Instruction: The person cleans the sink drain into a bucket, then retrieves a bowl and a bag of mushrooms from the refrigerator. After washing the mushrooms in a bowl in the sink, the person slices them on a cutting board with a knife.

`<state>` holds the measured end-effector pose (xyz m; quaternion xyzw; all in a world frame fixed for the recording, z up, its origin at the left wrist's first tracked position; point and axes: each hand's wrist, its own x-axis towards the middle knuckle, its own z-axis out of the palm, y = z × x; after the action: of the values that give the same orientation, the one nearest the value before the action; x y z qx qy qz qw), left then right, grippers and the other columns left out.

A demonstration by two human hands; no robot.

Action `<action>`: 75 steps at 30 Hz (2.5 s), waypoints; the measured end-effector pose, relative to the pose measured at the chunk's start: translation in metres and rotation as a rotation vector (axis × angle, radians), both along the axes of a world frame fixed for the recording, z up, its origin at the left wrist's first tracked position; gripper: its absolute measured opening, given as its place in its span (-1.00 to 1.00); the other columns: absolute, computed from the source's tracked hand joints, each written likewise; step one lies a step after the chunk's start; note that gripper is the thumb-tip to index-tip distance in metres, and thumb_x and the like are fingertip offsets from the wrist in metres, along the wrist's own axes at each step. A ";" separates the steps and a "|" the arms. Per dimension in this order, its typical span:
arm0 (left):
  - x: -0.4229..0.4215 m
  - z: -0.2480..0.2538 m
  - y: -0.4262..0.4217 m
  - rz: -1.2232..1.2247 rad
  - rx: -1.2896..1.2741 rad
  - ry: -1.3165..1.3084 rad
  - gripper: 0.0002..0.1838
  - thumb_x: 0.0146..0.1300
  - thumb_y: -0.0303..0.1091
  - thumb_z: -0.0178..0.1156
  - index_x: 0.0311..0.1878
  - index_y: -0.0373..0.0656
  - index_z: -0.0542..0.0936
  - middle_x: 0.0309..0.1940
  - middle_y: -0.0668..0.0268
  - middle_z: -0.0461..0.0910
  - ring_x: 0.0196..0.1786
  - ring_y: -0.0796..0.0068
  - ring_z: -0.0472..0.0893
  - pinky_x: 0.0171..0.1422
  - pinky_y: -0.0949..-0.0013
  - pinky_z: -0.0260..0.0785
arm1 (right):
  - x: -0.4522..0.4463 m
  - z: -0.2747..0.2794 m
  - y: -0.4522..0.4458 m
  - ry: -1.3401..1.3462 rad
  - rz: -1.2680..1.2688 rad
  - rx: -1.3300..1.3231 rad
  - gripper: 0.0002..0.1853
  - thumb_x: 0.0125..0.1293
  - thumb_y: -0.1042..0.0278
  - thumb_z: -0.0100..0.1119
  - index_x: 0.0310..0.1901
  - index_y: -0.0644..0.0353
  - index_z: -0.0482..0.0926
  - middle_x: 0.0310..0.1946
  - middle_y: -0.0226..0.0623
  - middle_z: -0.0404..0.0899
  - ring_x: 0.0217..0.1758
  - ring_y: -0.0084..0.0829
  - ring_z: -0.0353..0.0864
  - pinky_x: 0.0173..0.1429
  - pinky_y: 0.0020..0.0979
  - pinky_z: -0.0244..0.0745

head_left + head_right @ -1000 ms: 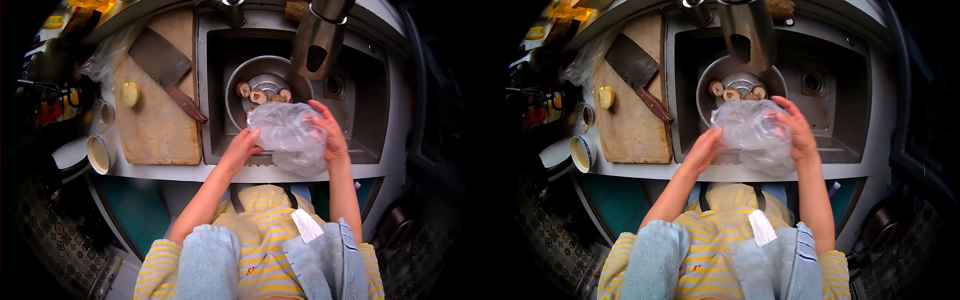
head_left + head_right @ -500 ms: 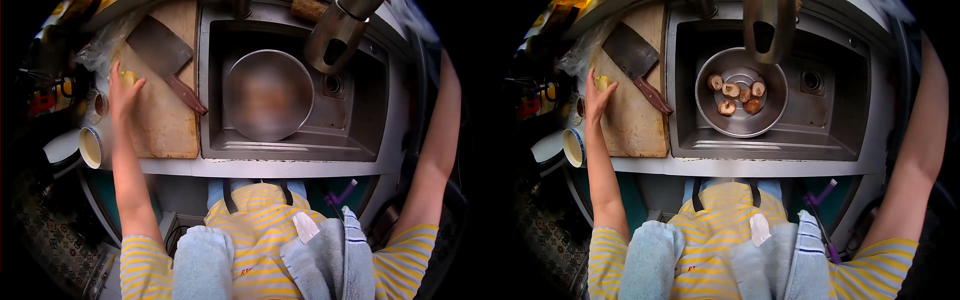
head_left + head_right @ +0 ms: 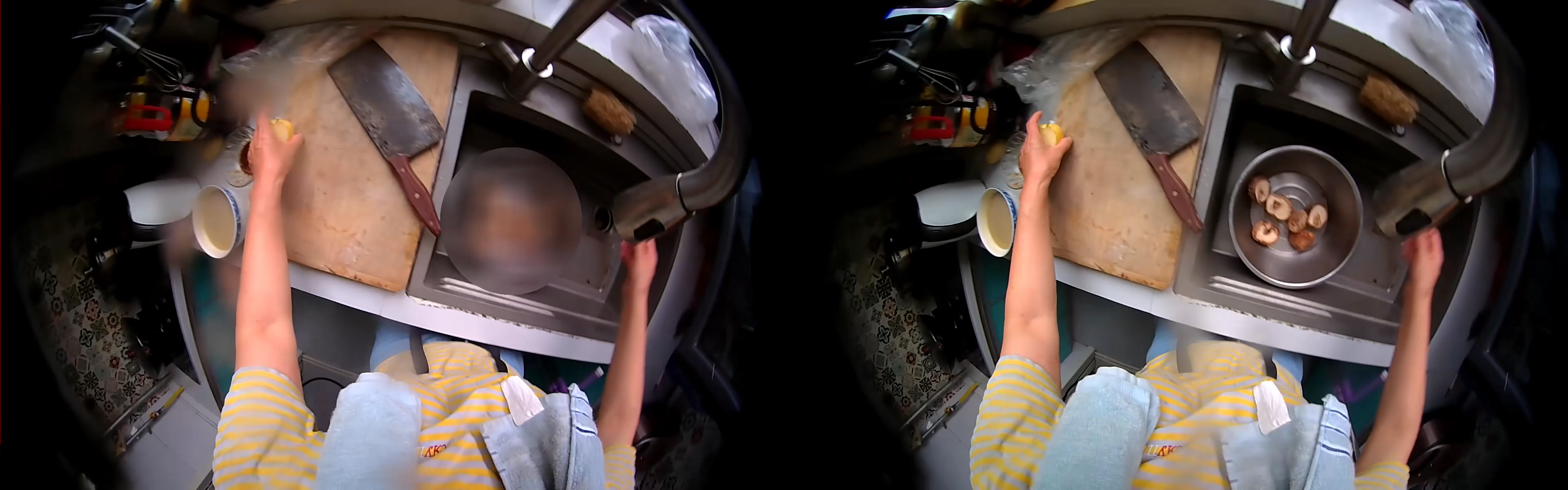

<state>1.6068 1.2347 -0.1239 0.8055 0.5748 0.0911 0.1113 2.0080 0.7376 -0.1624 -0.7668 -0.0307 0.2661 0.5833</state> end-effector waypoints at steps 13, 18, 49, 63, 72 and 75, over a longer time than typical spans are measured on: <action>0.050 -0.029 0.102 0.078 0.102 -0.243 -0.10 -0.24 -0.04 0.40 0.20 -0.10 0.21 0.05 -0.01 0.42 0.09 0.06 0.42 0.15 0.19 0.26 | -0.238 0.053 0.223 -0.742 0.971 -0.102 -0.32 -0.03 0.43 0.23 0.20 0.00 0.26 -0.02 -0.17 0.34 -0.05 -0.15 0.41 -0.04 -0.28 0.42; 0.021 -0.089 0.190 -0.052 0.095 -0.189 -0.05 -0.15 0.00 0.38 0.22 -0.36 0.17 0.16 -0.08 0.30 0.22 0.09 0.31 0.29 0.22 0.15 | -0.228 0.036 0.246 -0.886 0.936 -0.287 -0.31 -0.11 0.66 0.03 0.18 0.02 0.28 -0.06 -0.20 0.35 -0.08 -0.17 0.37 -0.05 -0.29 0.42; 0.268 0.013 -0.037 -0.836 -0.050 -0.043 -0.57 0.13 -0.26 0.12 0.04 -0.30 0.43 -0.14 0.00 0.54 -0.06 0.01 0.51 0.05 0.17 0.33 | -0.090 -0.028 0.103 0.169 0.297 0.117 -0.43 -0.21 0.50 0.43 -0.10 0.23 0.36 -0.22 -0.31 0.49 -0.15 -0.53 0.49 -0.03 -0.51 0.40; 0.285 0.012 -0.009 -0.812 -0.061 0.105 -0.69 0.09 -0.34 0.10 -0.05 -0.09 0.54 -0.16 0.14 0.58 -0.10 0.14 0.56 -0.01 0.25 0.40 | -0.100 0.039 0.126 0.408 0.266 0.402 -0.60 0.08 0.47 0.22 -0.01 0.20 0.40 -0.23 -0.42 0.51 -0.26 -0.63 0.51 -0.18 -0.56 0.52; 0.211 0.003 -0.235 -0.879 -1.009 -0.719 -0.68 0.12 -0.46 0.18 -0.03 -0.24 0.49 -0.12 0.29 0.50 -0.03 0.49 0.48 0.09 0.47 0.29 | -0.098 -0.002 0.112 0.758 0.082 0.448 -0.72 0.33 0.13 -0.07 -0.16 0.18 0.45 -0.42 -0.37 0.52 -0.56 -0.66 0.45 -0.66 -0.73 0.30; 0.205 -0.008 -0.259 -0.940 -0.925 -0.676 -0.72 0.04 -0.44 0.26 -0.14 -0.24 0.51 -0.18 0.25 0.50 -0.13 0.48 0.51 -0.06 0.42 0.35 | -0.094 -0.007 0.106 0.924 0.111 0.396 -0.67 0.32 0.02 -0.08 -0.22 0.15 0.46 -0.48 -0.39 0.50 -0.63 -0.69 0.37 -0.72 -0.72 0.20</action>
<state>1.8119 0.9759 -0.1319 0.7657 0.0833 0.0253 0.6373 1.9138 0.8431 -0.1690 -0.4409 0.1400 0.5973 0.6552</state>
